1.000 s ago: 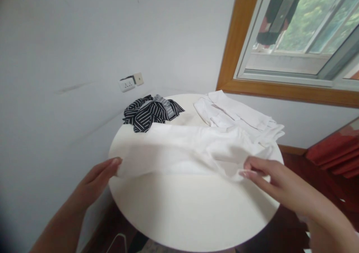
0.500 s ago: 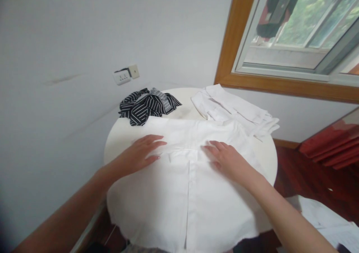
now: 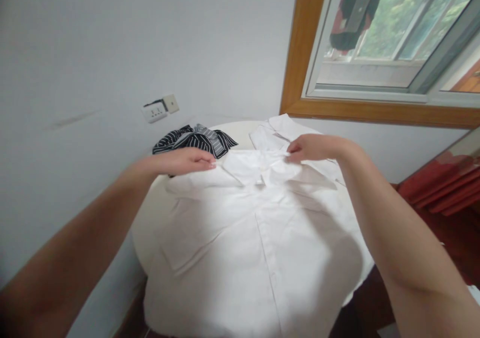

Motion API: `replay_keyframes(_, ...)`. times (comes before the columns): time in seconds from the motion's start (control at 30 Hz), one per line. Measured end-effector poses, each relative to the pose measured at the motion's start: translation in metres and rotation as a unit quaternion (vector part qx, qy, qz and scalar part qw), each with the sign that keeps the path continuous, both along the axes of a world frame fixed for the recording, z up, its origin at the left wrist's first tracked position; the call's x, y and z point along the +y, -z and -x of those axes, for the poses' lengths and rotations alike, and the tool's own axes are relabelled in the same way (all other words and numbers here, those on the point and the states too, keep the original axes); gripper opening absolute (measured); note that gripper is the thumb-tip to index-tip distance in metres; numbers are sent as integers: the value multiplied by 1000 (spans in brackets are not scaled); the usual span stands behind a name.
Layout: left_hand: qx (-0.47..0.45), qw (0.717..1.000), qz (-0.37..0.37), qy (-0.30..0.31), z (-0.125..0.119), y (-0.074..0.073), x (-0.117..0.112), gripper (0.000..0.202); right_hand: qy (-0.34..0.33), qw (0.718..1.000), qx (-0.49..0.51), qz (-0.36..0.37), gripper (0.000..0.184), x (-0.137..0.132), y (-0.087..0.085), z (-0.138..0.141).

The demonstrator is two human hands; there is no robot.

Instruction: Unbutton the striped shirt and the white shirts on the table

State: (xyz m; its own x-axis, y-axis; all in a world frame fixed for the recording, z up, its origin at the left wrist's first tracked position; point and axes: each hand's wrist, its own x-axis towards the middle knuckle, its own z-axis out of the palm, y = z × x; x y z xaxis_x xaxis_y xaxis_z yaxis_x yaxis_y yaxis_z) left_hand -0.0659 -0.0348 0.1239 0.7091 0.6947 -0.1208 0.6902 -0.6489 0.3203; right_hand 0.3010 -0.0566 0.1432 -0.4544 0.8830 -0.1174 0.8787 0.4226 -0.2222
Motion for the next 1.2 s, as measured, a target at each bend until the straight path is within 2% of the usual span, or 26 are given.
replay_keyframes(0.07, 22, 991, -88, -104, -7, -8, 31, 32, 92, 986, 14, -141, 32, 25, -7, 15)
replay_keyframes(0.1, 30, 972, -164, -168, -13, -8, 42, 30, 136, 957, 57, -250, 33, 33, -5, 26)
replay_keyframes(0.13, 23, 942, -251, -220, -20, -5, 48, 30, 165, 934, 81, -306, 33, 37, -1, 37)
replay_keyframes(0.17, 6, 910, -330, -250, -29, 0, 49, 31, 173, 916, 100, -349, 38, 39, 6, 48)
replay_keyframes(0.2, -16, 883, -392, -256, -38, 8, 46, 34, 147, 893, 136, -402, 43, 37, 16, 57)
replay_keyframes(0.23, -38, 868, -432, -243, -47, 17, 41, 37, 103, 890, 145, -420, 44, 34, 28, 64)
replay_keyframes(0.3, -57, 873, -449, -183, -64, 42, 24, 38, 37, 911, 128, -391, 40, 25, 58, 72)
replay_keyframes(0.4, -36, 915, -391, -93, -79, 82, 0, 35, -13, 961, 65, -267, 36, 11, 108, 69)
replay_keyframes(0.5, 5, 944, -321, -79, -81, 112, -13, 39, -26, 977, 24, -209, 44, 1, 150, 57)
replay_keyframes(0.57, 32, 949, -300, -90, -76, 122, -17, 39, -14, 980, 26, -199, 40, -7, 165, 51)
replay_keyframes(0.67, 49, 952, -290, -84, -66, 124, -21, 29, 6, 978, 35, -204, 34, -24, 166, 47)
replay_keyframes(0.77, 41, 963, -264, -43, -54, 121, -31, 24, 23, 976, 32, -216, 34, -48, 153, 52)
replay_keyframes(0.9, -12, 965, -260, 30, -38, 123, -52, 34, 21, 977, 20, -210, 60, -73, 136, 67)
replay_keyframes(0.93, -31, 962, -266, 47, -35, 125, -58, 36, 14, 980, 5, -198, 61, -75, 134, 70)
replay_keyframes(1.03, -74, 955, -275, 84, -26, 129, -70, 43, -23, 988, -39, -150, 42, -75, 131, 76)
replay_keyframes(1.1, -86, 955, -272, 81, -19, 127, -73, 47, -51, 990, -24, -132, 34, -73, 127, 73)
replay_keyframes(1.2, -97, 960, -259, 34, -7, 114, -72, 47, -54, 988, 47, -137, 38, -72, 110, 56)
